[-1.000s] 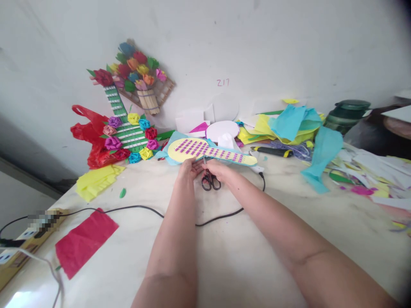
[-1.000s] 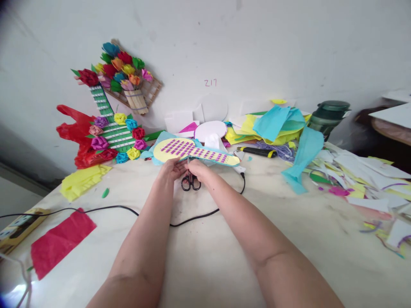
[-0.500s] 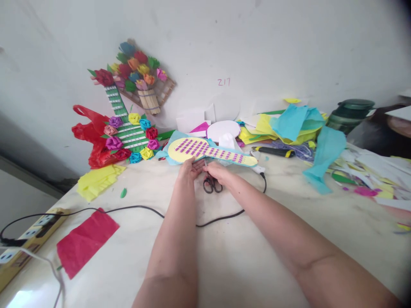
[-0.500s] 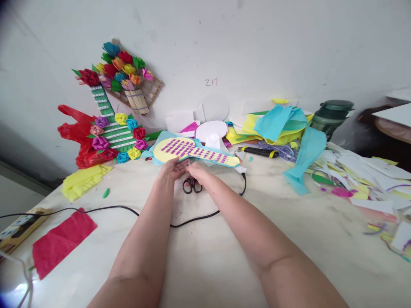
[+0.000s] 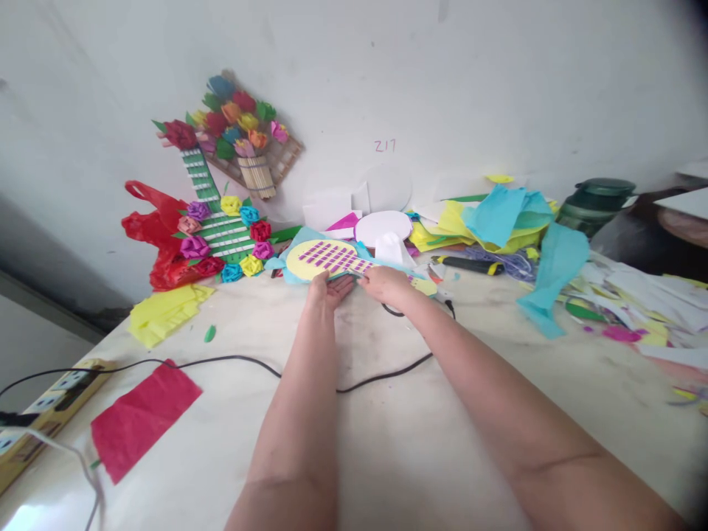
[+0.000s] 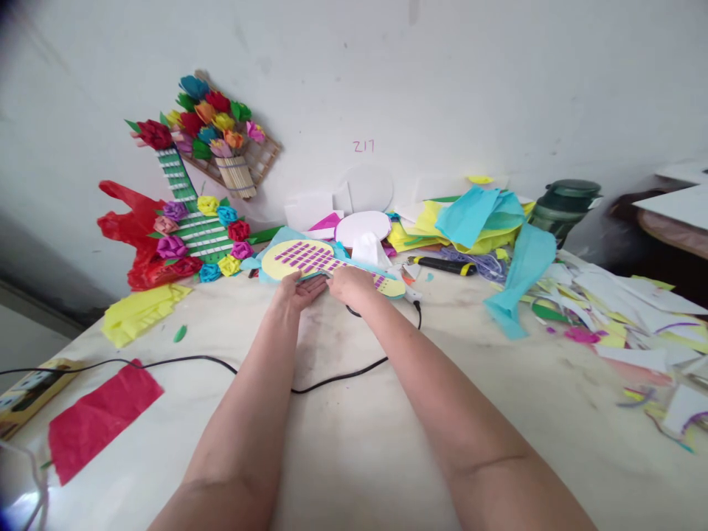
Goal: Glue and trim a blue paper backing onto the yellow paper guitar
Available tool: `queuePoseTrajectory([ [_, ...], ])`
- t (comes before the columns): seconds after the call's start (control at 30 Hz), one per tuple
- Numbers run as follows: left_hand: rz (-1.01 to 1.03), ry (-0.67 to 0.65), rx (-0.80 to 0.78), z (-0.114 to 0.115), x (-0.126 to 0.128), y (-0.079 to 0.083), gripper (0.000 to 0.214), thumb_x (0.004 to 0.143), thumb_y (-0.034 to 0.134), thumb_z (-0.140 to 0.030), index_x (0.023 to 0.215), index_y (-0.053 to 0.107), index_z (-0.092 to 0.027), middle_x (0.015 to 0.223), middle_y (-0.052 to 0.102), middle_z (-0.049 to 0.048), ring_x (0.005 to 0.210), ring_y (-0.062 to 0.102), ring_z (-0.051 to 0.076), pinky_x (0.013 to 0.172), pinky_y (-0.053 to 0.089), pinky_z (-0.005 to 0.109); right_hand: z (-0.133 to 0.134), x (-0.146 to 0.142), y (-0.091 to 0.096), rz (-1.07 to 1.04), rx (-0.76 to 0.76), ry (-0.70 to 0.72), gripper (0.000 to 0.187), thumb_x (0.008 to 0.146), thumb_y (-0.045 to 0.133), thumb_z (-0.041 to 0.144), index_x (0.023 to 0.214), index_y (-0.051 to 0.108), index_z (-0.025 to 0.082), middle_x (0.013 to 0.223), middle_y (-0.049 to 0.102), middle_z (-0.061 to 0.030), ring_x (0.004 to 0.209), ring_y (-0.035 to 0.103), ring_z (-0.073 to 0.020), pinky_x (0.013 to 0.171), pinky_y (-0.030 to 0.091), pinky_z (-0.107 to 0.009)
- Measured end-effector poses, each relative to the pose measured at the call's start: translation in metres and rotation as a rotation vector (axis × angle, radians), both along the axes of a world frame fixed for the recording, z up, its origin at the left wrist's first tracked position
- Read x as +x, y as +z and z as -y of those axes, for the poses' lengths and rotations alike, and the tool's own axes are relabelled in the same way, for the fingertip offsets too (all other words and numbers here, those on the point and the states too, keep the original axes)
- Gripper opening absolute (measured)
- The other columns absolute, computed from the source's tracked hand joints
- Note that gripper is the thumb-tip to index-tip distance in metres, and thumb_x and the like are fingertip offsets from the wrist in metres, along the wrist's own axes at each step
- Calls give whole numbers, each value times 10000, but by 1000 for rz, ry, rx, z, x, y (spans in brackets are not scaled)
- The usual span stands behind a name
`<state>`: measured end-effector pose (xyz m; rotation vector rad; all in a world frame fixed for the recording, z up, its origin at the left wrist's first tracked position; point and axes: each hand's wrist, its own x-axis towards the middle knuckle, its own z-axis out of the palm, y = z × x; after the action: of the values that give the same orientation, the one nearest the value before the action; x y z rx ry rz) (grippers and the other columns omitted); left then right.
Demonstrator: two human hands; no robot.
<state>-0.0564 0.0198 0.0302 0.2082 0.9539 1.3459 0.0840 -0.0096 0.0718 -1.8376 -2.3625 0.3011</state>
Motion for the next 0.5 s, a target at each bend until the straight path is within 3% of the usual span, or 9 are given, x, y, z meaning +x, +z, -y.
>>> queuePoseTrajectory([
  [0.17,-25,10,-34,0,2,5,377,828,365,-198,1174,439,-69,940,623,215,842,638,282,656,528,382,-4,9,0,22,145,-104,356,823,430,388,1070,565,170,1033,619,-138,958,563,-255,747,404,-328],
  [0.5,-53,-44,-80,5,5,6,324,833,414,-264,1119,470,-122,895,642,169,801,649,265,682,517,399,-12,10,-10,60,96,-102,330,801,461,362,1059,597,207,1051,624,-106,962,561,-241,734,407,-303],
])
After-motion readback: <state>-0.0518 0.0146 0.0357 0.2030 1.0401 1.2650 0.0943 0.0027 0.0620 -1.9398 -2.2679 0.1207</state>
